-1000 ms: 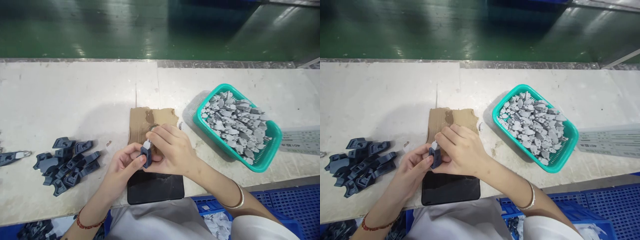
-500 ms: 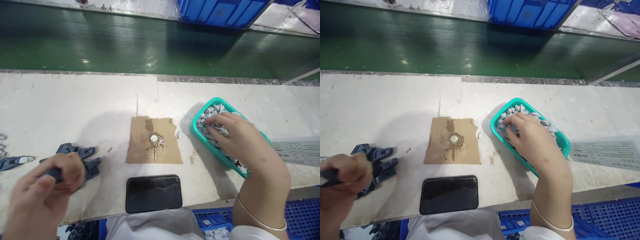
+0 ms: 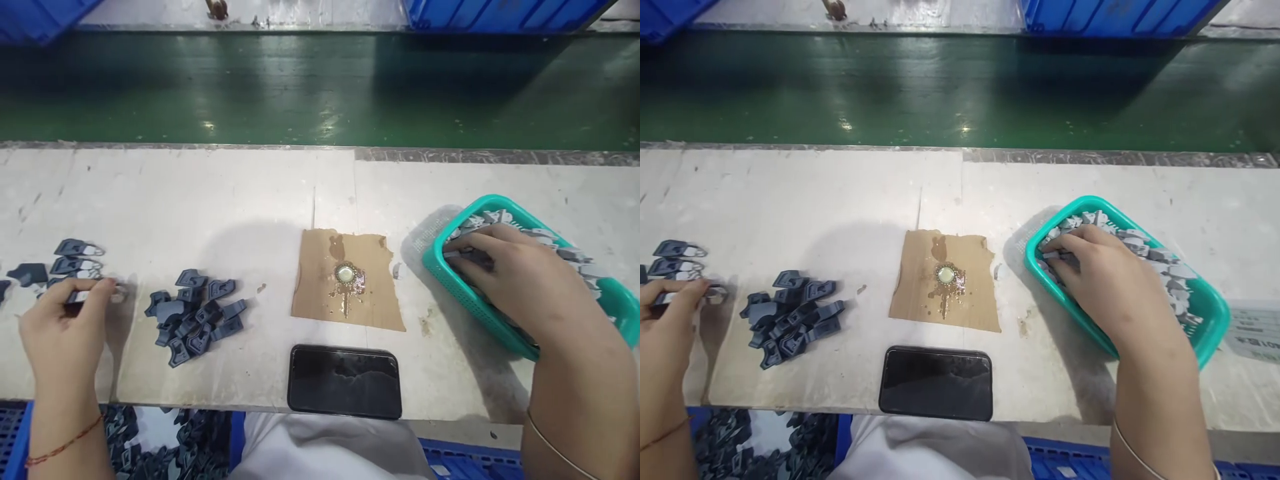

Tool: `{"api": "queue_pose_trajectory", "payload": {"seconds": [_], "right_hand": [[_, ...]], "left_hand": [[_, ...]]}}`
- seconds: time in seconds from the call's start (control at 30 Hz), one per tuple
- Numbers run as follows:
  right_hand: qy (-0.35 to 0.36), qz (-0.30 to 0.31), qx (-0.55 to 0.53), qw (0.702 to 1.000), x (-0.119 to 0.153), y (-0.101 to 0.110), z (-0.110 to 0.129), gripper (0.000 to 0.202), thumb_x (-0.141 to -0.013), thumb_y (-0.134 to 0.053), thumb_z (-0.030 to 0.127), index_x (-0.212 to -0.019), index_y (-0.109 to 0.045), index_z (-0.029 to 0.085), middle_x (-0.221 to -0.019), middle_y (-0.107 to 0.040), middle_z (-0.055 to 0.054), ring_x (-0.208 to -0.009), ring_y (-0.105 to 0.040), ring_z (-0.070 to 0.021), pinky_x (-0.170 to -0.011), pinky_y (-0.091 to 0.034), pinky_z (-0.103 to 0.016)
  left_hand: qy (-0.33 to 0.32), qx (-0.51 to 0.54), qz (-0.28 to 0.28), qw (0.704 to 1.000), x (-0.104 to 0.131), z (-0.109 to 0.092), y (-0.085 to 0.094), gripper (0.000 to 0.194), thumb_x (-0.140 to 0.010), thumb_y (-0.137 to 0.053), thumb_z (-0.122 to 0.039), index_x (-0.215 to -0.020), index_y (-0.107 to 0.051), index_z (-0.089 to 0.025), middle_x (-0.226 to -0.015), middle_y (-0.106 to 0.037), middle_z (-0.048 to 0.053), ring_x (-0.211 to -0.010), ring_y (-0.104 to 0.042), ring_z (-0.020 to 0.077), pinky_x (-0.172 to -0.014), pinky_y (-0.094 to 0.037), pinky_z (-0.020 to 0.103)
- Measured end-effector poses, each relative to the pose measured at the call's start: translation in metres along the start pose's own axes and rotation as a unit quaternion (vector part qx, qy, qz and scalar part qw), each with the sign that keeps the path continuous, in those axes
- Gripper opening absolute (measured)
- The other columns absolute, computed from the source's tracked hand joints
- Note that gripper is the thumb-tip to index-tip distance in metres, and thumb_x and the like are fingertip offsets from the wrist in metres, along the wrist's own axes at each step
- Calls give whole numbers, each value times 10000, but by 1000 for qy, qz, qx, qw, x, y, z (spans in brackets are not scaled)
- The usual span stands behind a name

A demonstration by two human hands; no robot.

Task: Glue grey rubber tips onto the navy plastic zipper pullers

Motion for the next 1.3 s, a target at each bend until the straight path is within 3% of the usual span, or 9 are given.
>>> {"api": "queue_pose_trajectory", "payload": {"seconds": [0.07, 0.17, 0.27, 0.37, 0.53, 0.63, 0.73, 1.0, 1.3], "right_hand": [[-53, -14, -53, 997, 2, 8, -9, 172, -914, -661, 323, -1023, -778, 261, -1077, -786, -112, -829, -707, -271, -612, -477, -376], [-111, -98, -147, 978, 10, 28, -14, 144, -842, -752, 293, -985, -760, 280, -917, -801, -87, -759, -730, -254, -623, -530, -368], [-65, -204, -283, 935, 22, 47, 4, 124, -826, -798, 290, -947, -789, 267, -887, -791, -76, -770, -739, -252, -675, -567, -390], [12, -215, -416, 883, 26, 48, 31, 107, -817, -832, 207, -903, -836, 271, -807, -762, -54, -696, -689, -214, -623, -542, -372], [119, -28, -575, 809, 13, 19, 89, 187, -939, -747, 203, -1035, -845, 331, -940, -781, -26, -784, -704, -164, -684, -588, -308], [113, 33, -615, 780, 8, 1, 105, 156, -932, -763, 259, -1052, -837, 327, -920, -788, -13, -781, -723, -152, -702, -607, -289], [61, 56, -645, 759, 4, -18, 104, 163, -866, -823, 241, -1021, -831, 289, -838, -791, -4, -737, -730, -144, -687, -607, -271], [25, 89, -662, 744, 2, -45, 105, 148, -851, -836, 282, -994, -846, 249, -829, -791, -23, -718, -688, -129, -644, -553, -257], [38, 107, -685, 720, 4, -53, 108, 115, -922, -792, 287, -1032, -816, 262, -992, -808, -29, -857, -733, -140, -774, -581, -278]], "left_hand": [[-70, -114, -62, 989, 0, -18, 6, 136, -790, -845, -224, -833, -722, -260, -774, -545, -55, -881, -491, 177, -636, -330, 258], [-136, -175, -56, 973, -3, -27, -6, 143, -827, -806, -234, -929, -717, -280, -878, -494, -21, -1232, -466, 290, -795, -353, 299], [-133, -181, -63, 972, -10, -21, -5, 301, -843, -795, -251, -1111, -680, -321, -1005, -488, -18, -1478, -295, 376, -874, -356, 331], [-151, -173, -60, 971, -9, -33, -8, 328, -862, -785, -328, -1168, -675, -290, -1237, -540, -17, -1557, -183, 411, -946, -363, 359], [-81, -217, 66, 971, 15, -71, -54, 402, -917, -674, -515, -1238, -700, -275, -1195, -685, 33, -1136, -607, 312, -704, -430, 295], [-31, -315, 162, 935, 29, -83, -92, 451, -955, -577, -540, -1301, -662, -263, -1156, -695, 69, -980, -660, 289, -696, -477, 321], [-58, -353, 187, 915, 31, -97, -113, 461, -958, -525, -498, -1281, -661, -200, -1208, -666, 107, -928, -671, 286, -749, -506, 362], [-59, -389, 162, 905, 23, -98, -111, 312, -906, -524, -400, -1096, -709, -235, -1208, -700, 60, -891, -705, 246, -782, -490, 325], [-34, -390, 53, 919, 26, -107, -94, 194, -901, -672, -410, -1025, -690, -261, -833, -698, -21, -720, -647, 200, -674, -391, 254]]}}
Point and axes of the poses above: each hand's wrist, its own x-axis away from the middle knuckle, its own y-axis out of the back of the hand, z = x × y, the point moved 10 cm from there along -x, towards the middle knuckle
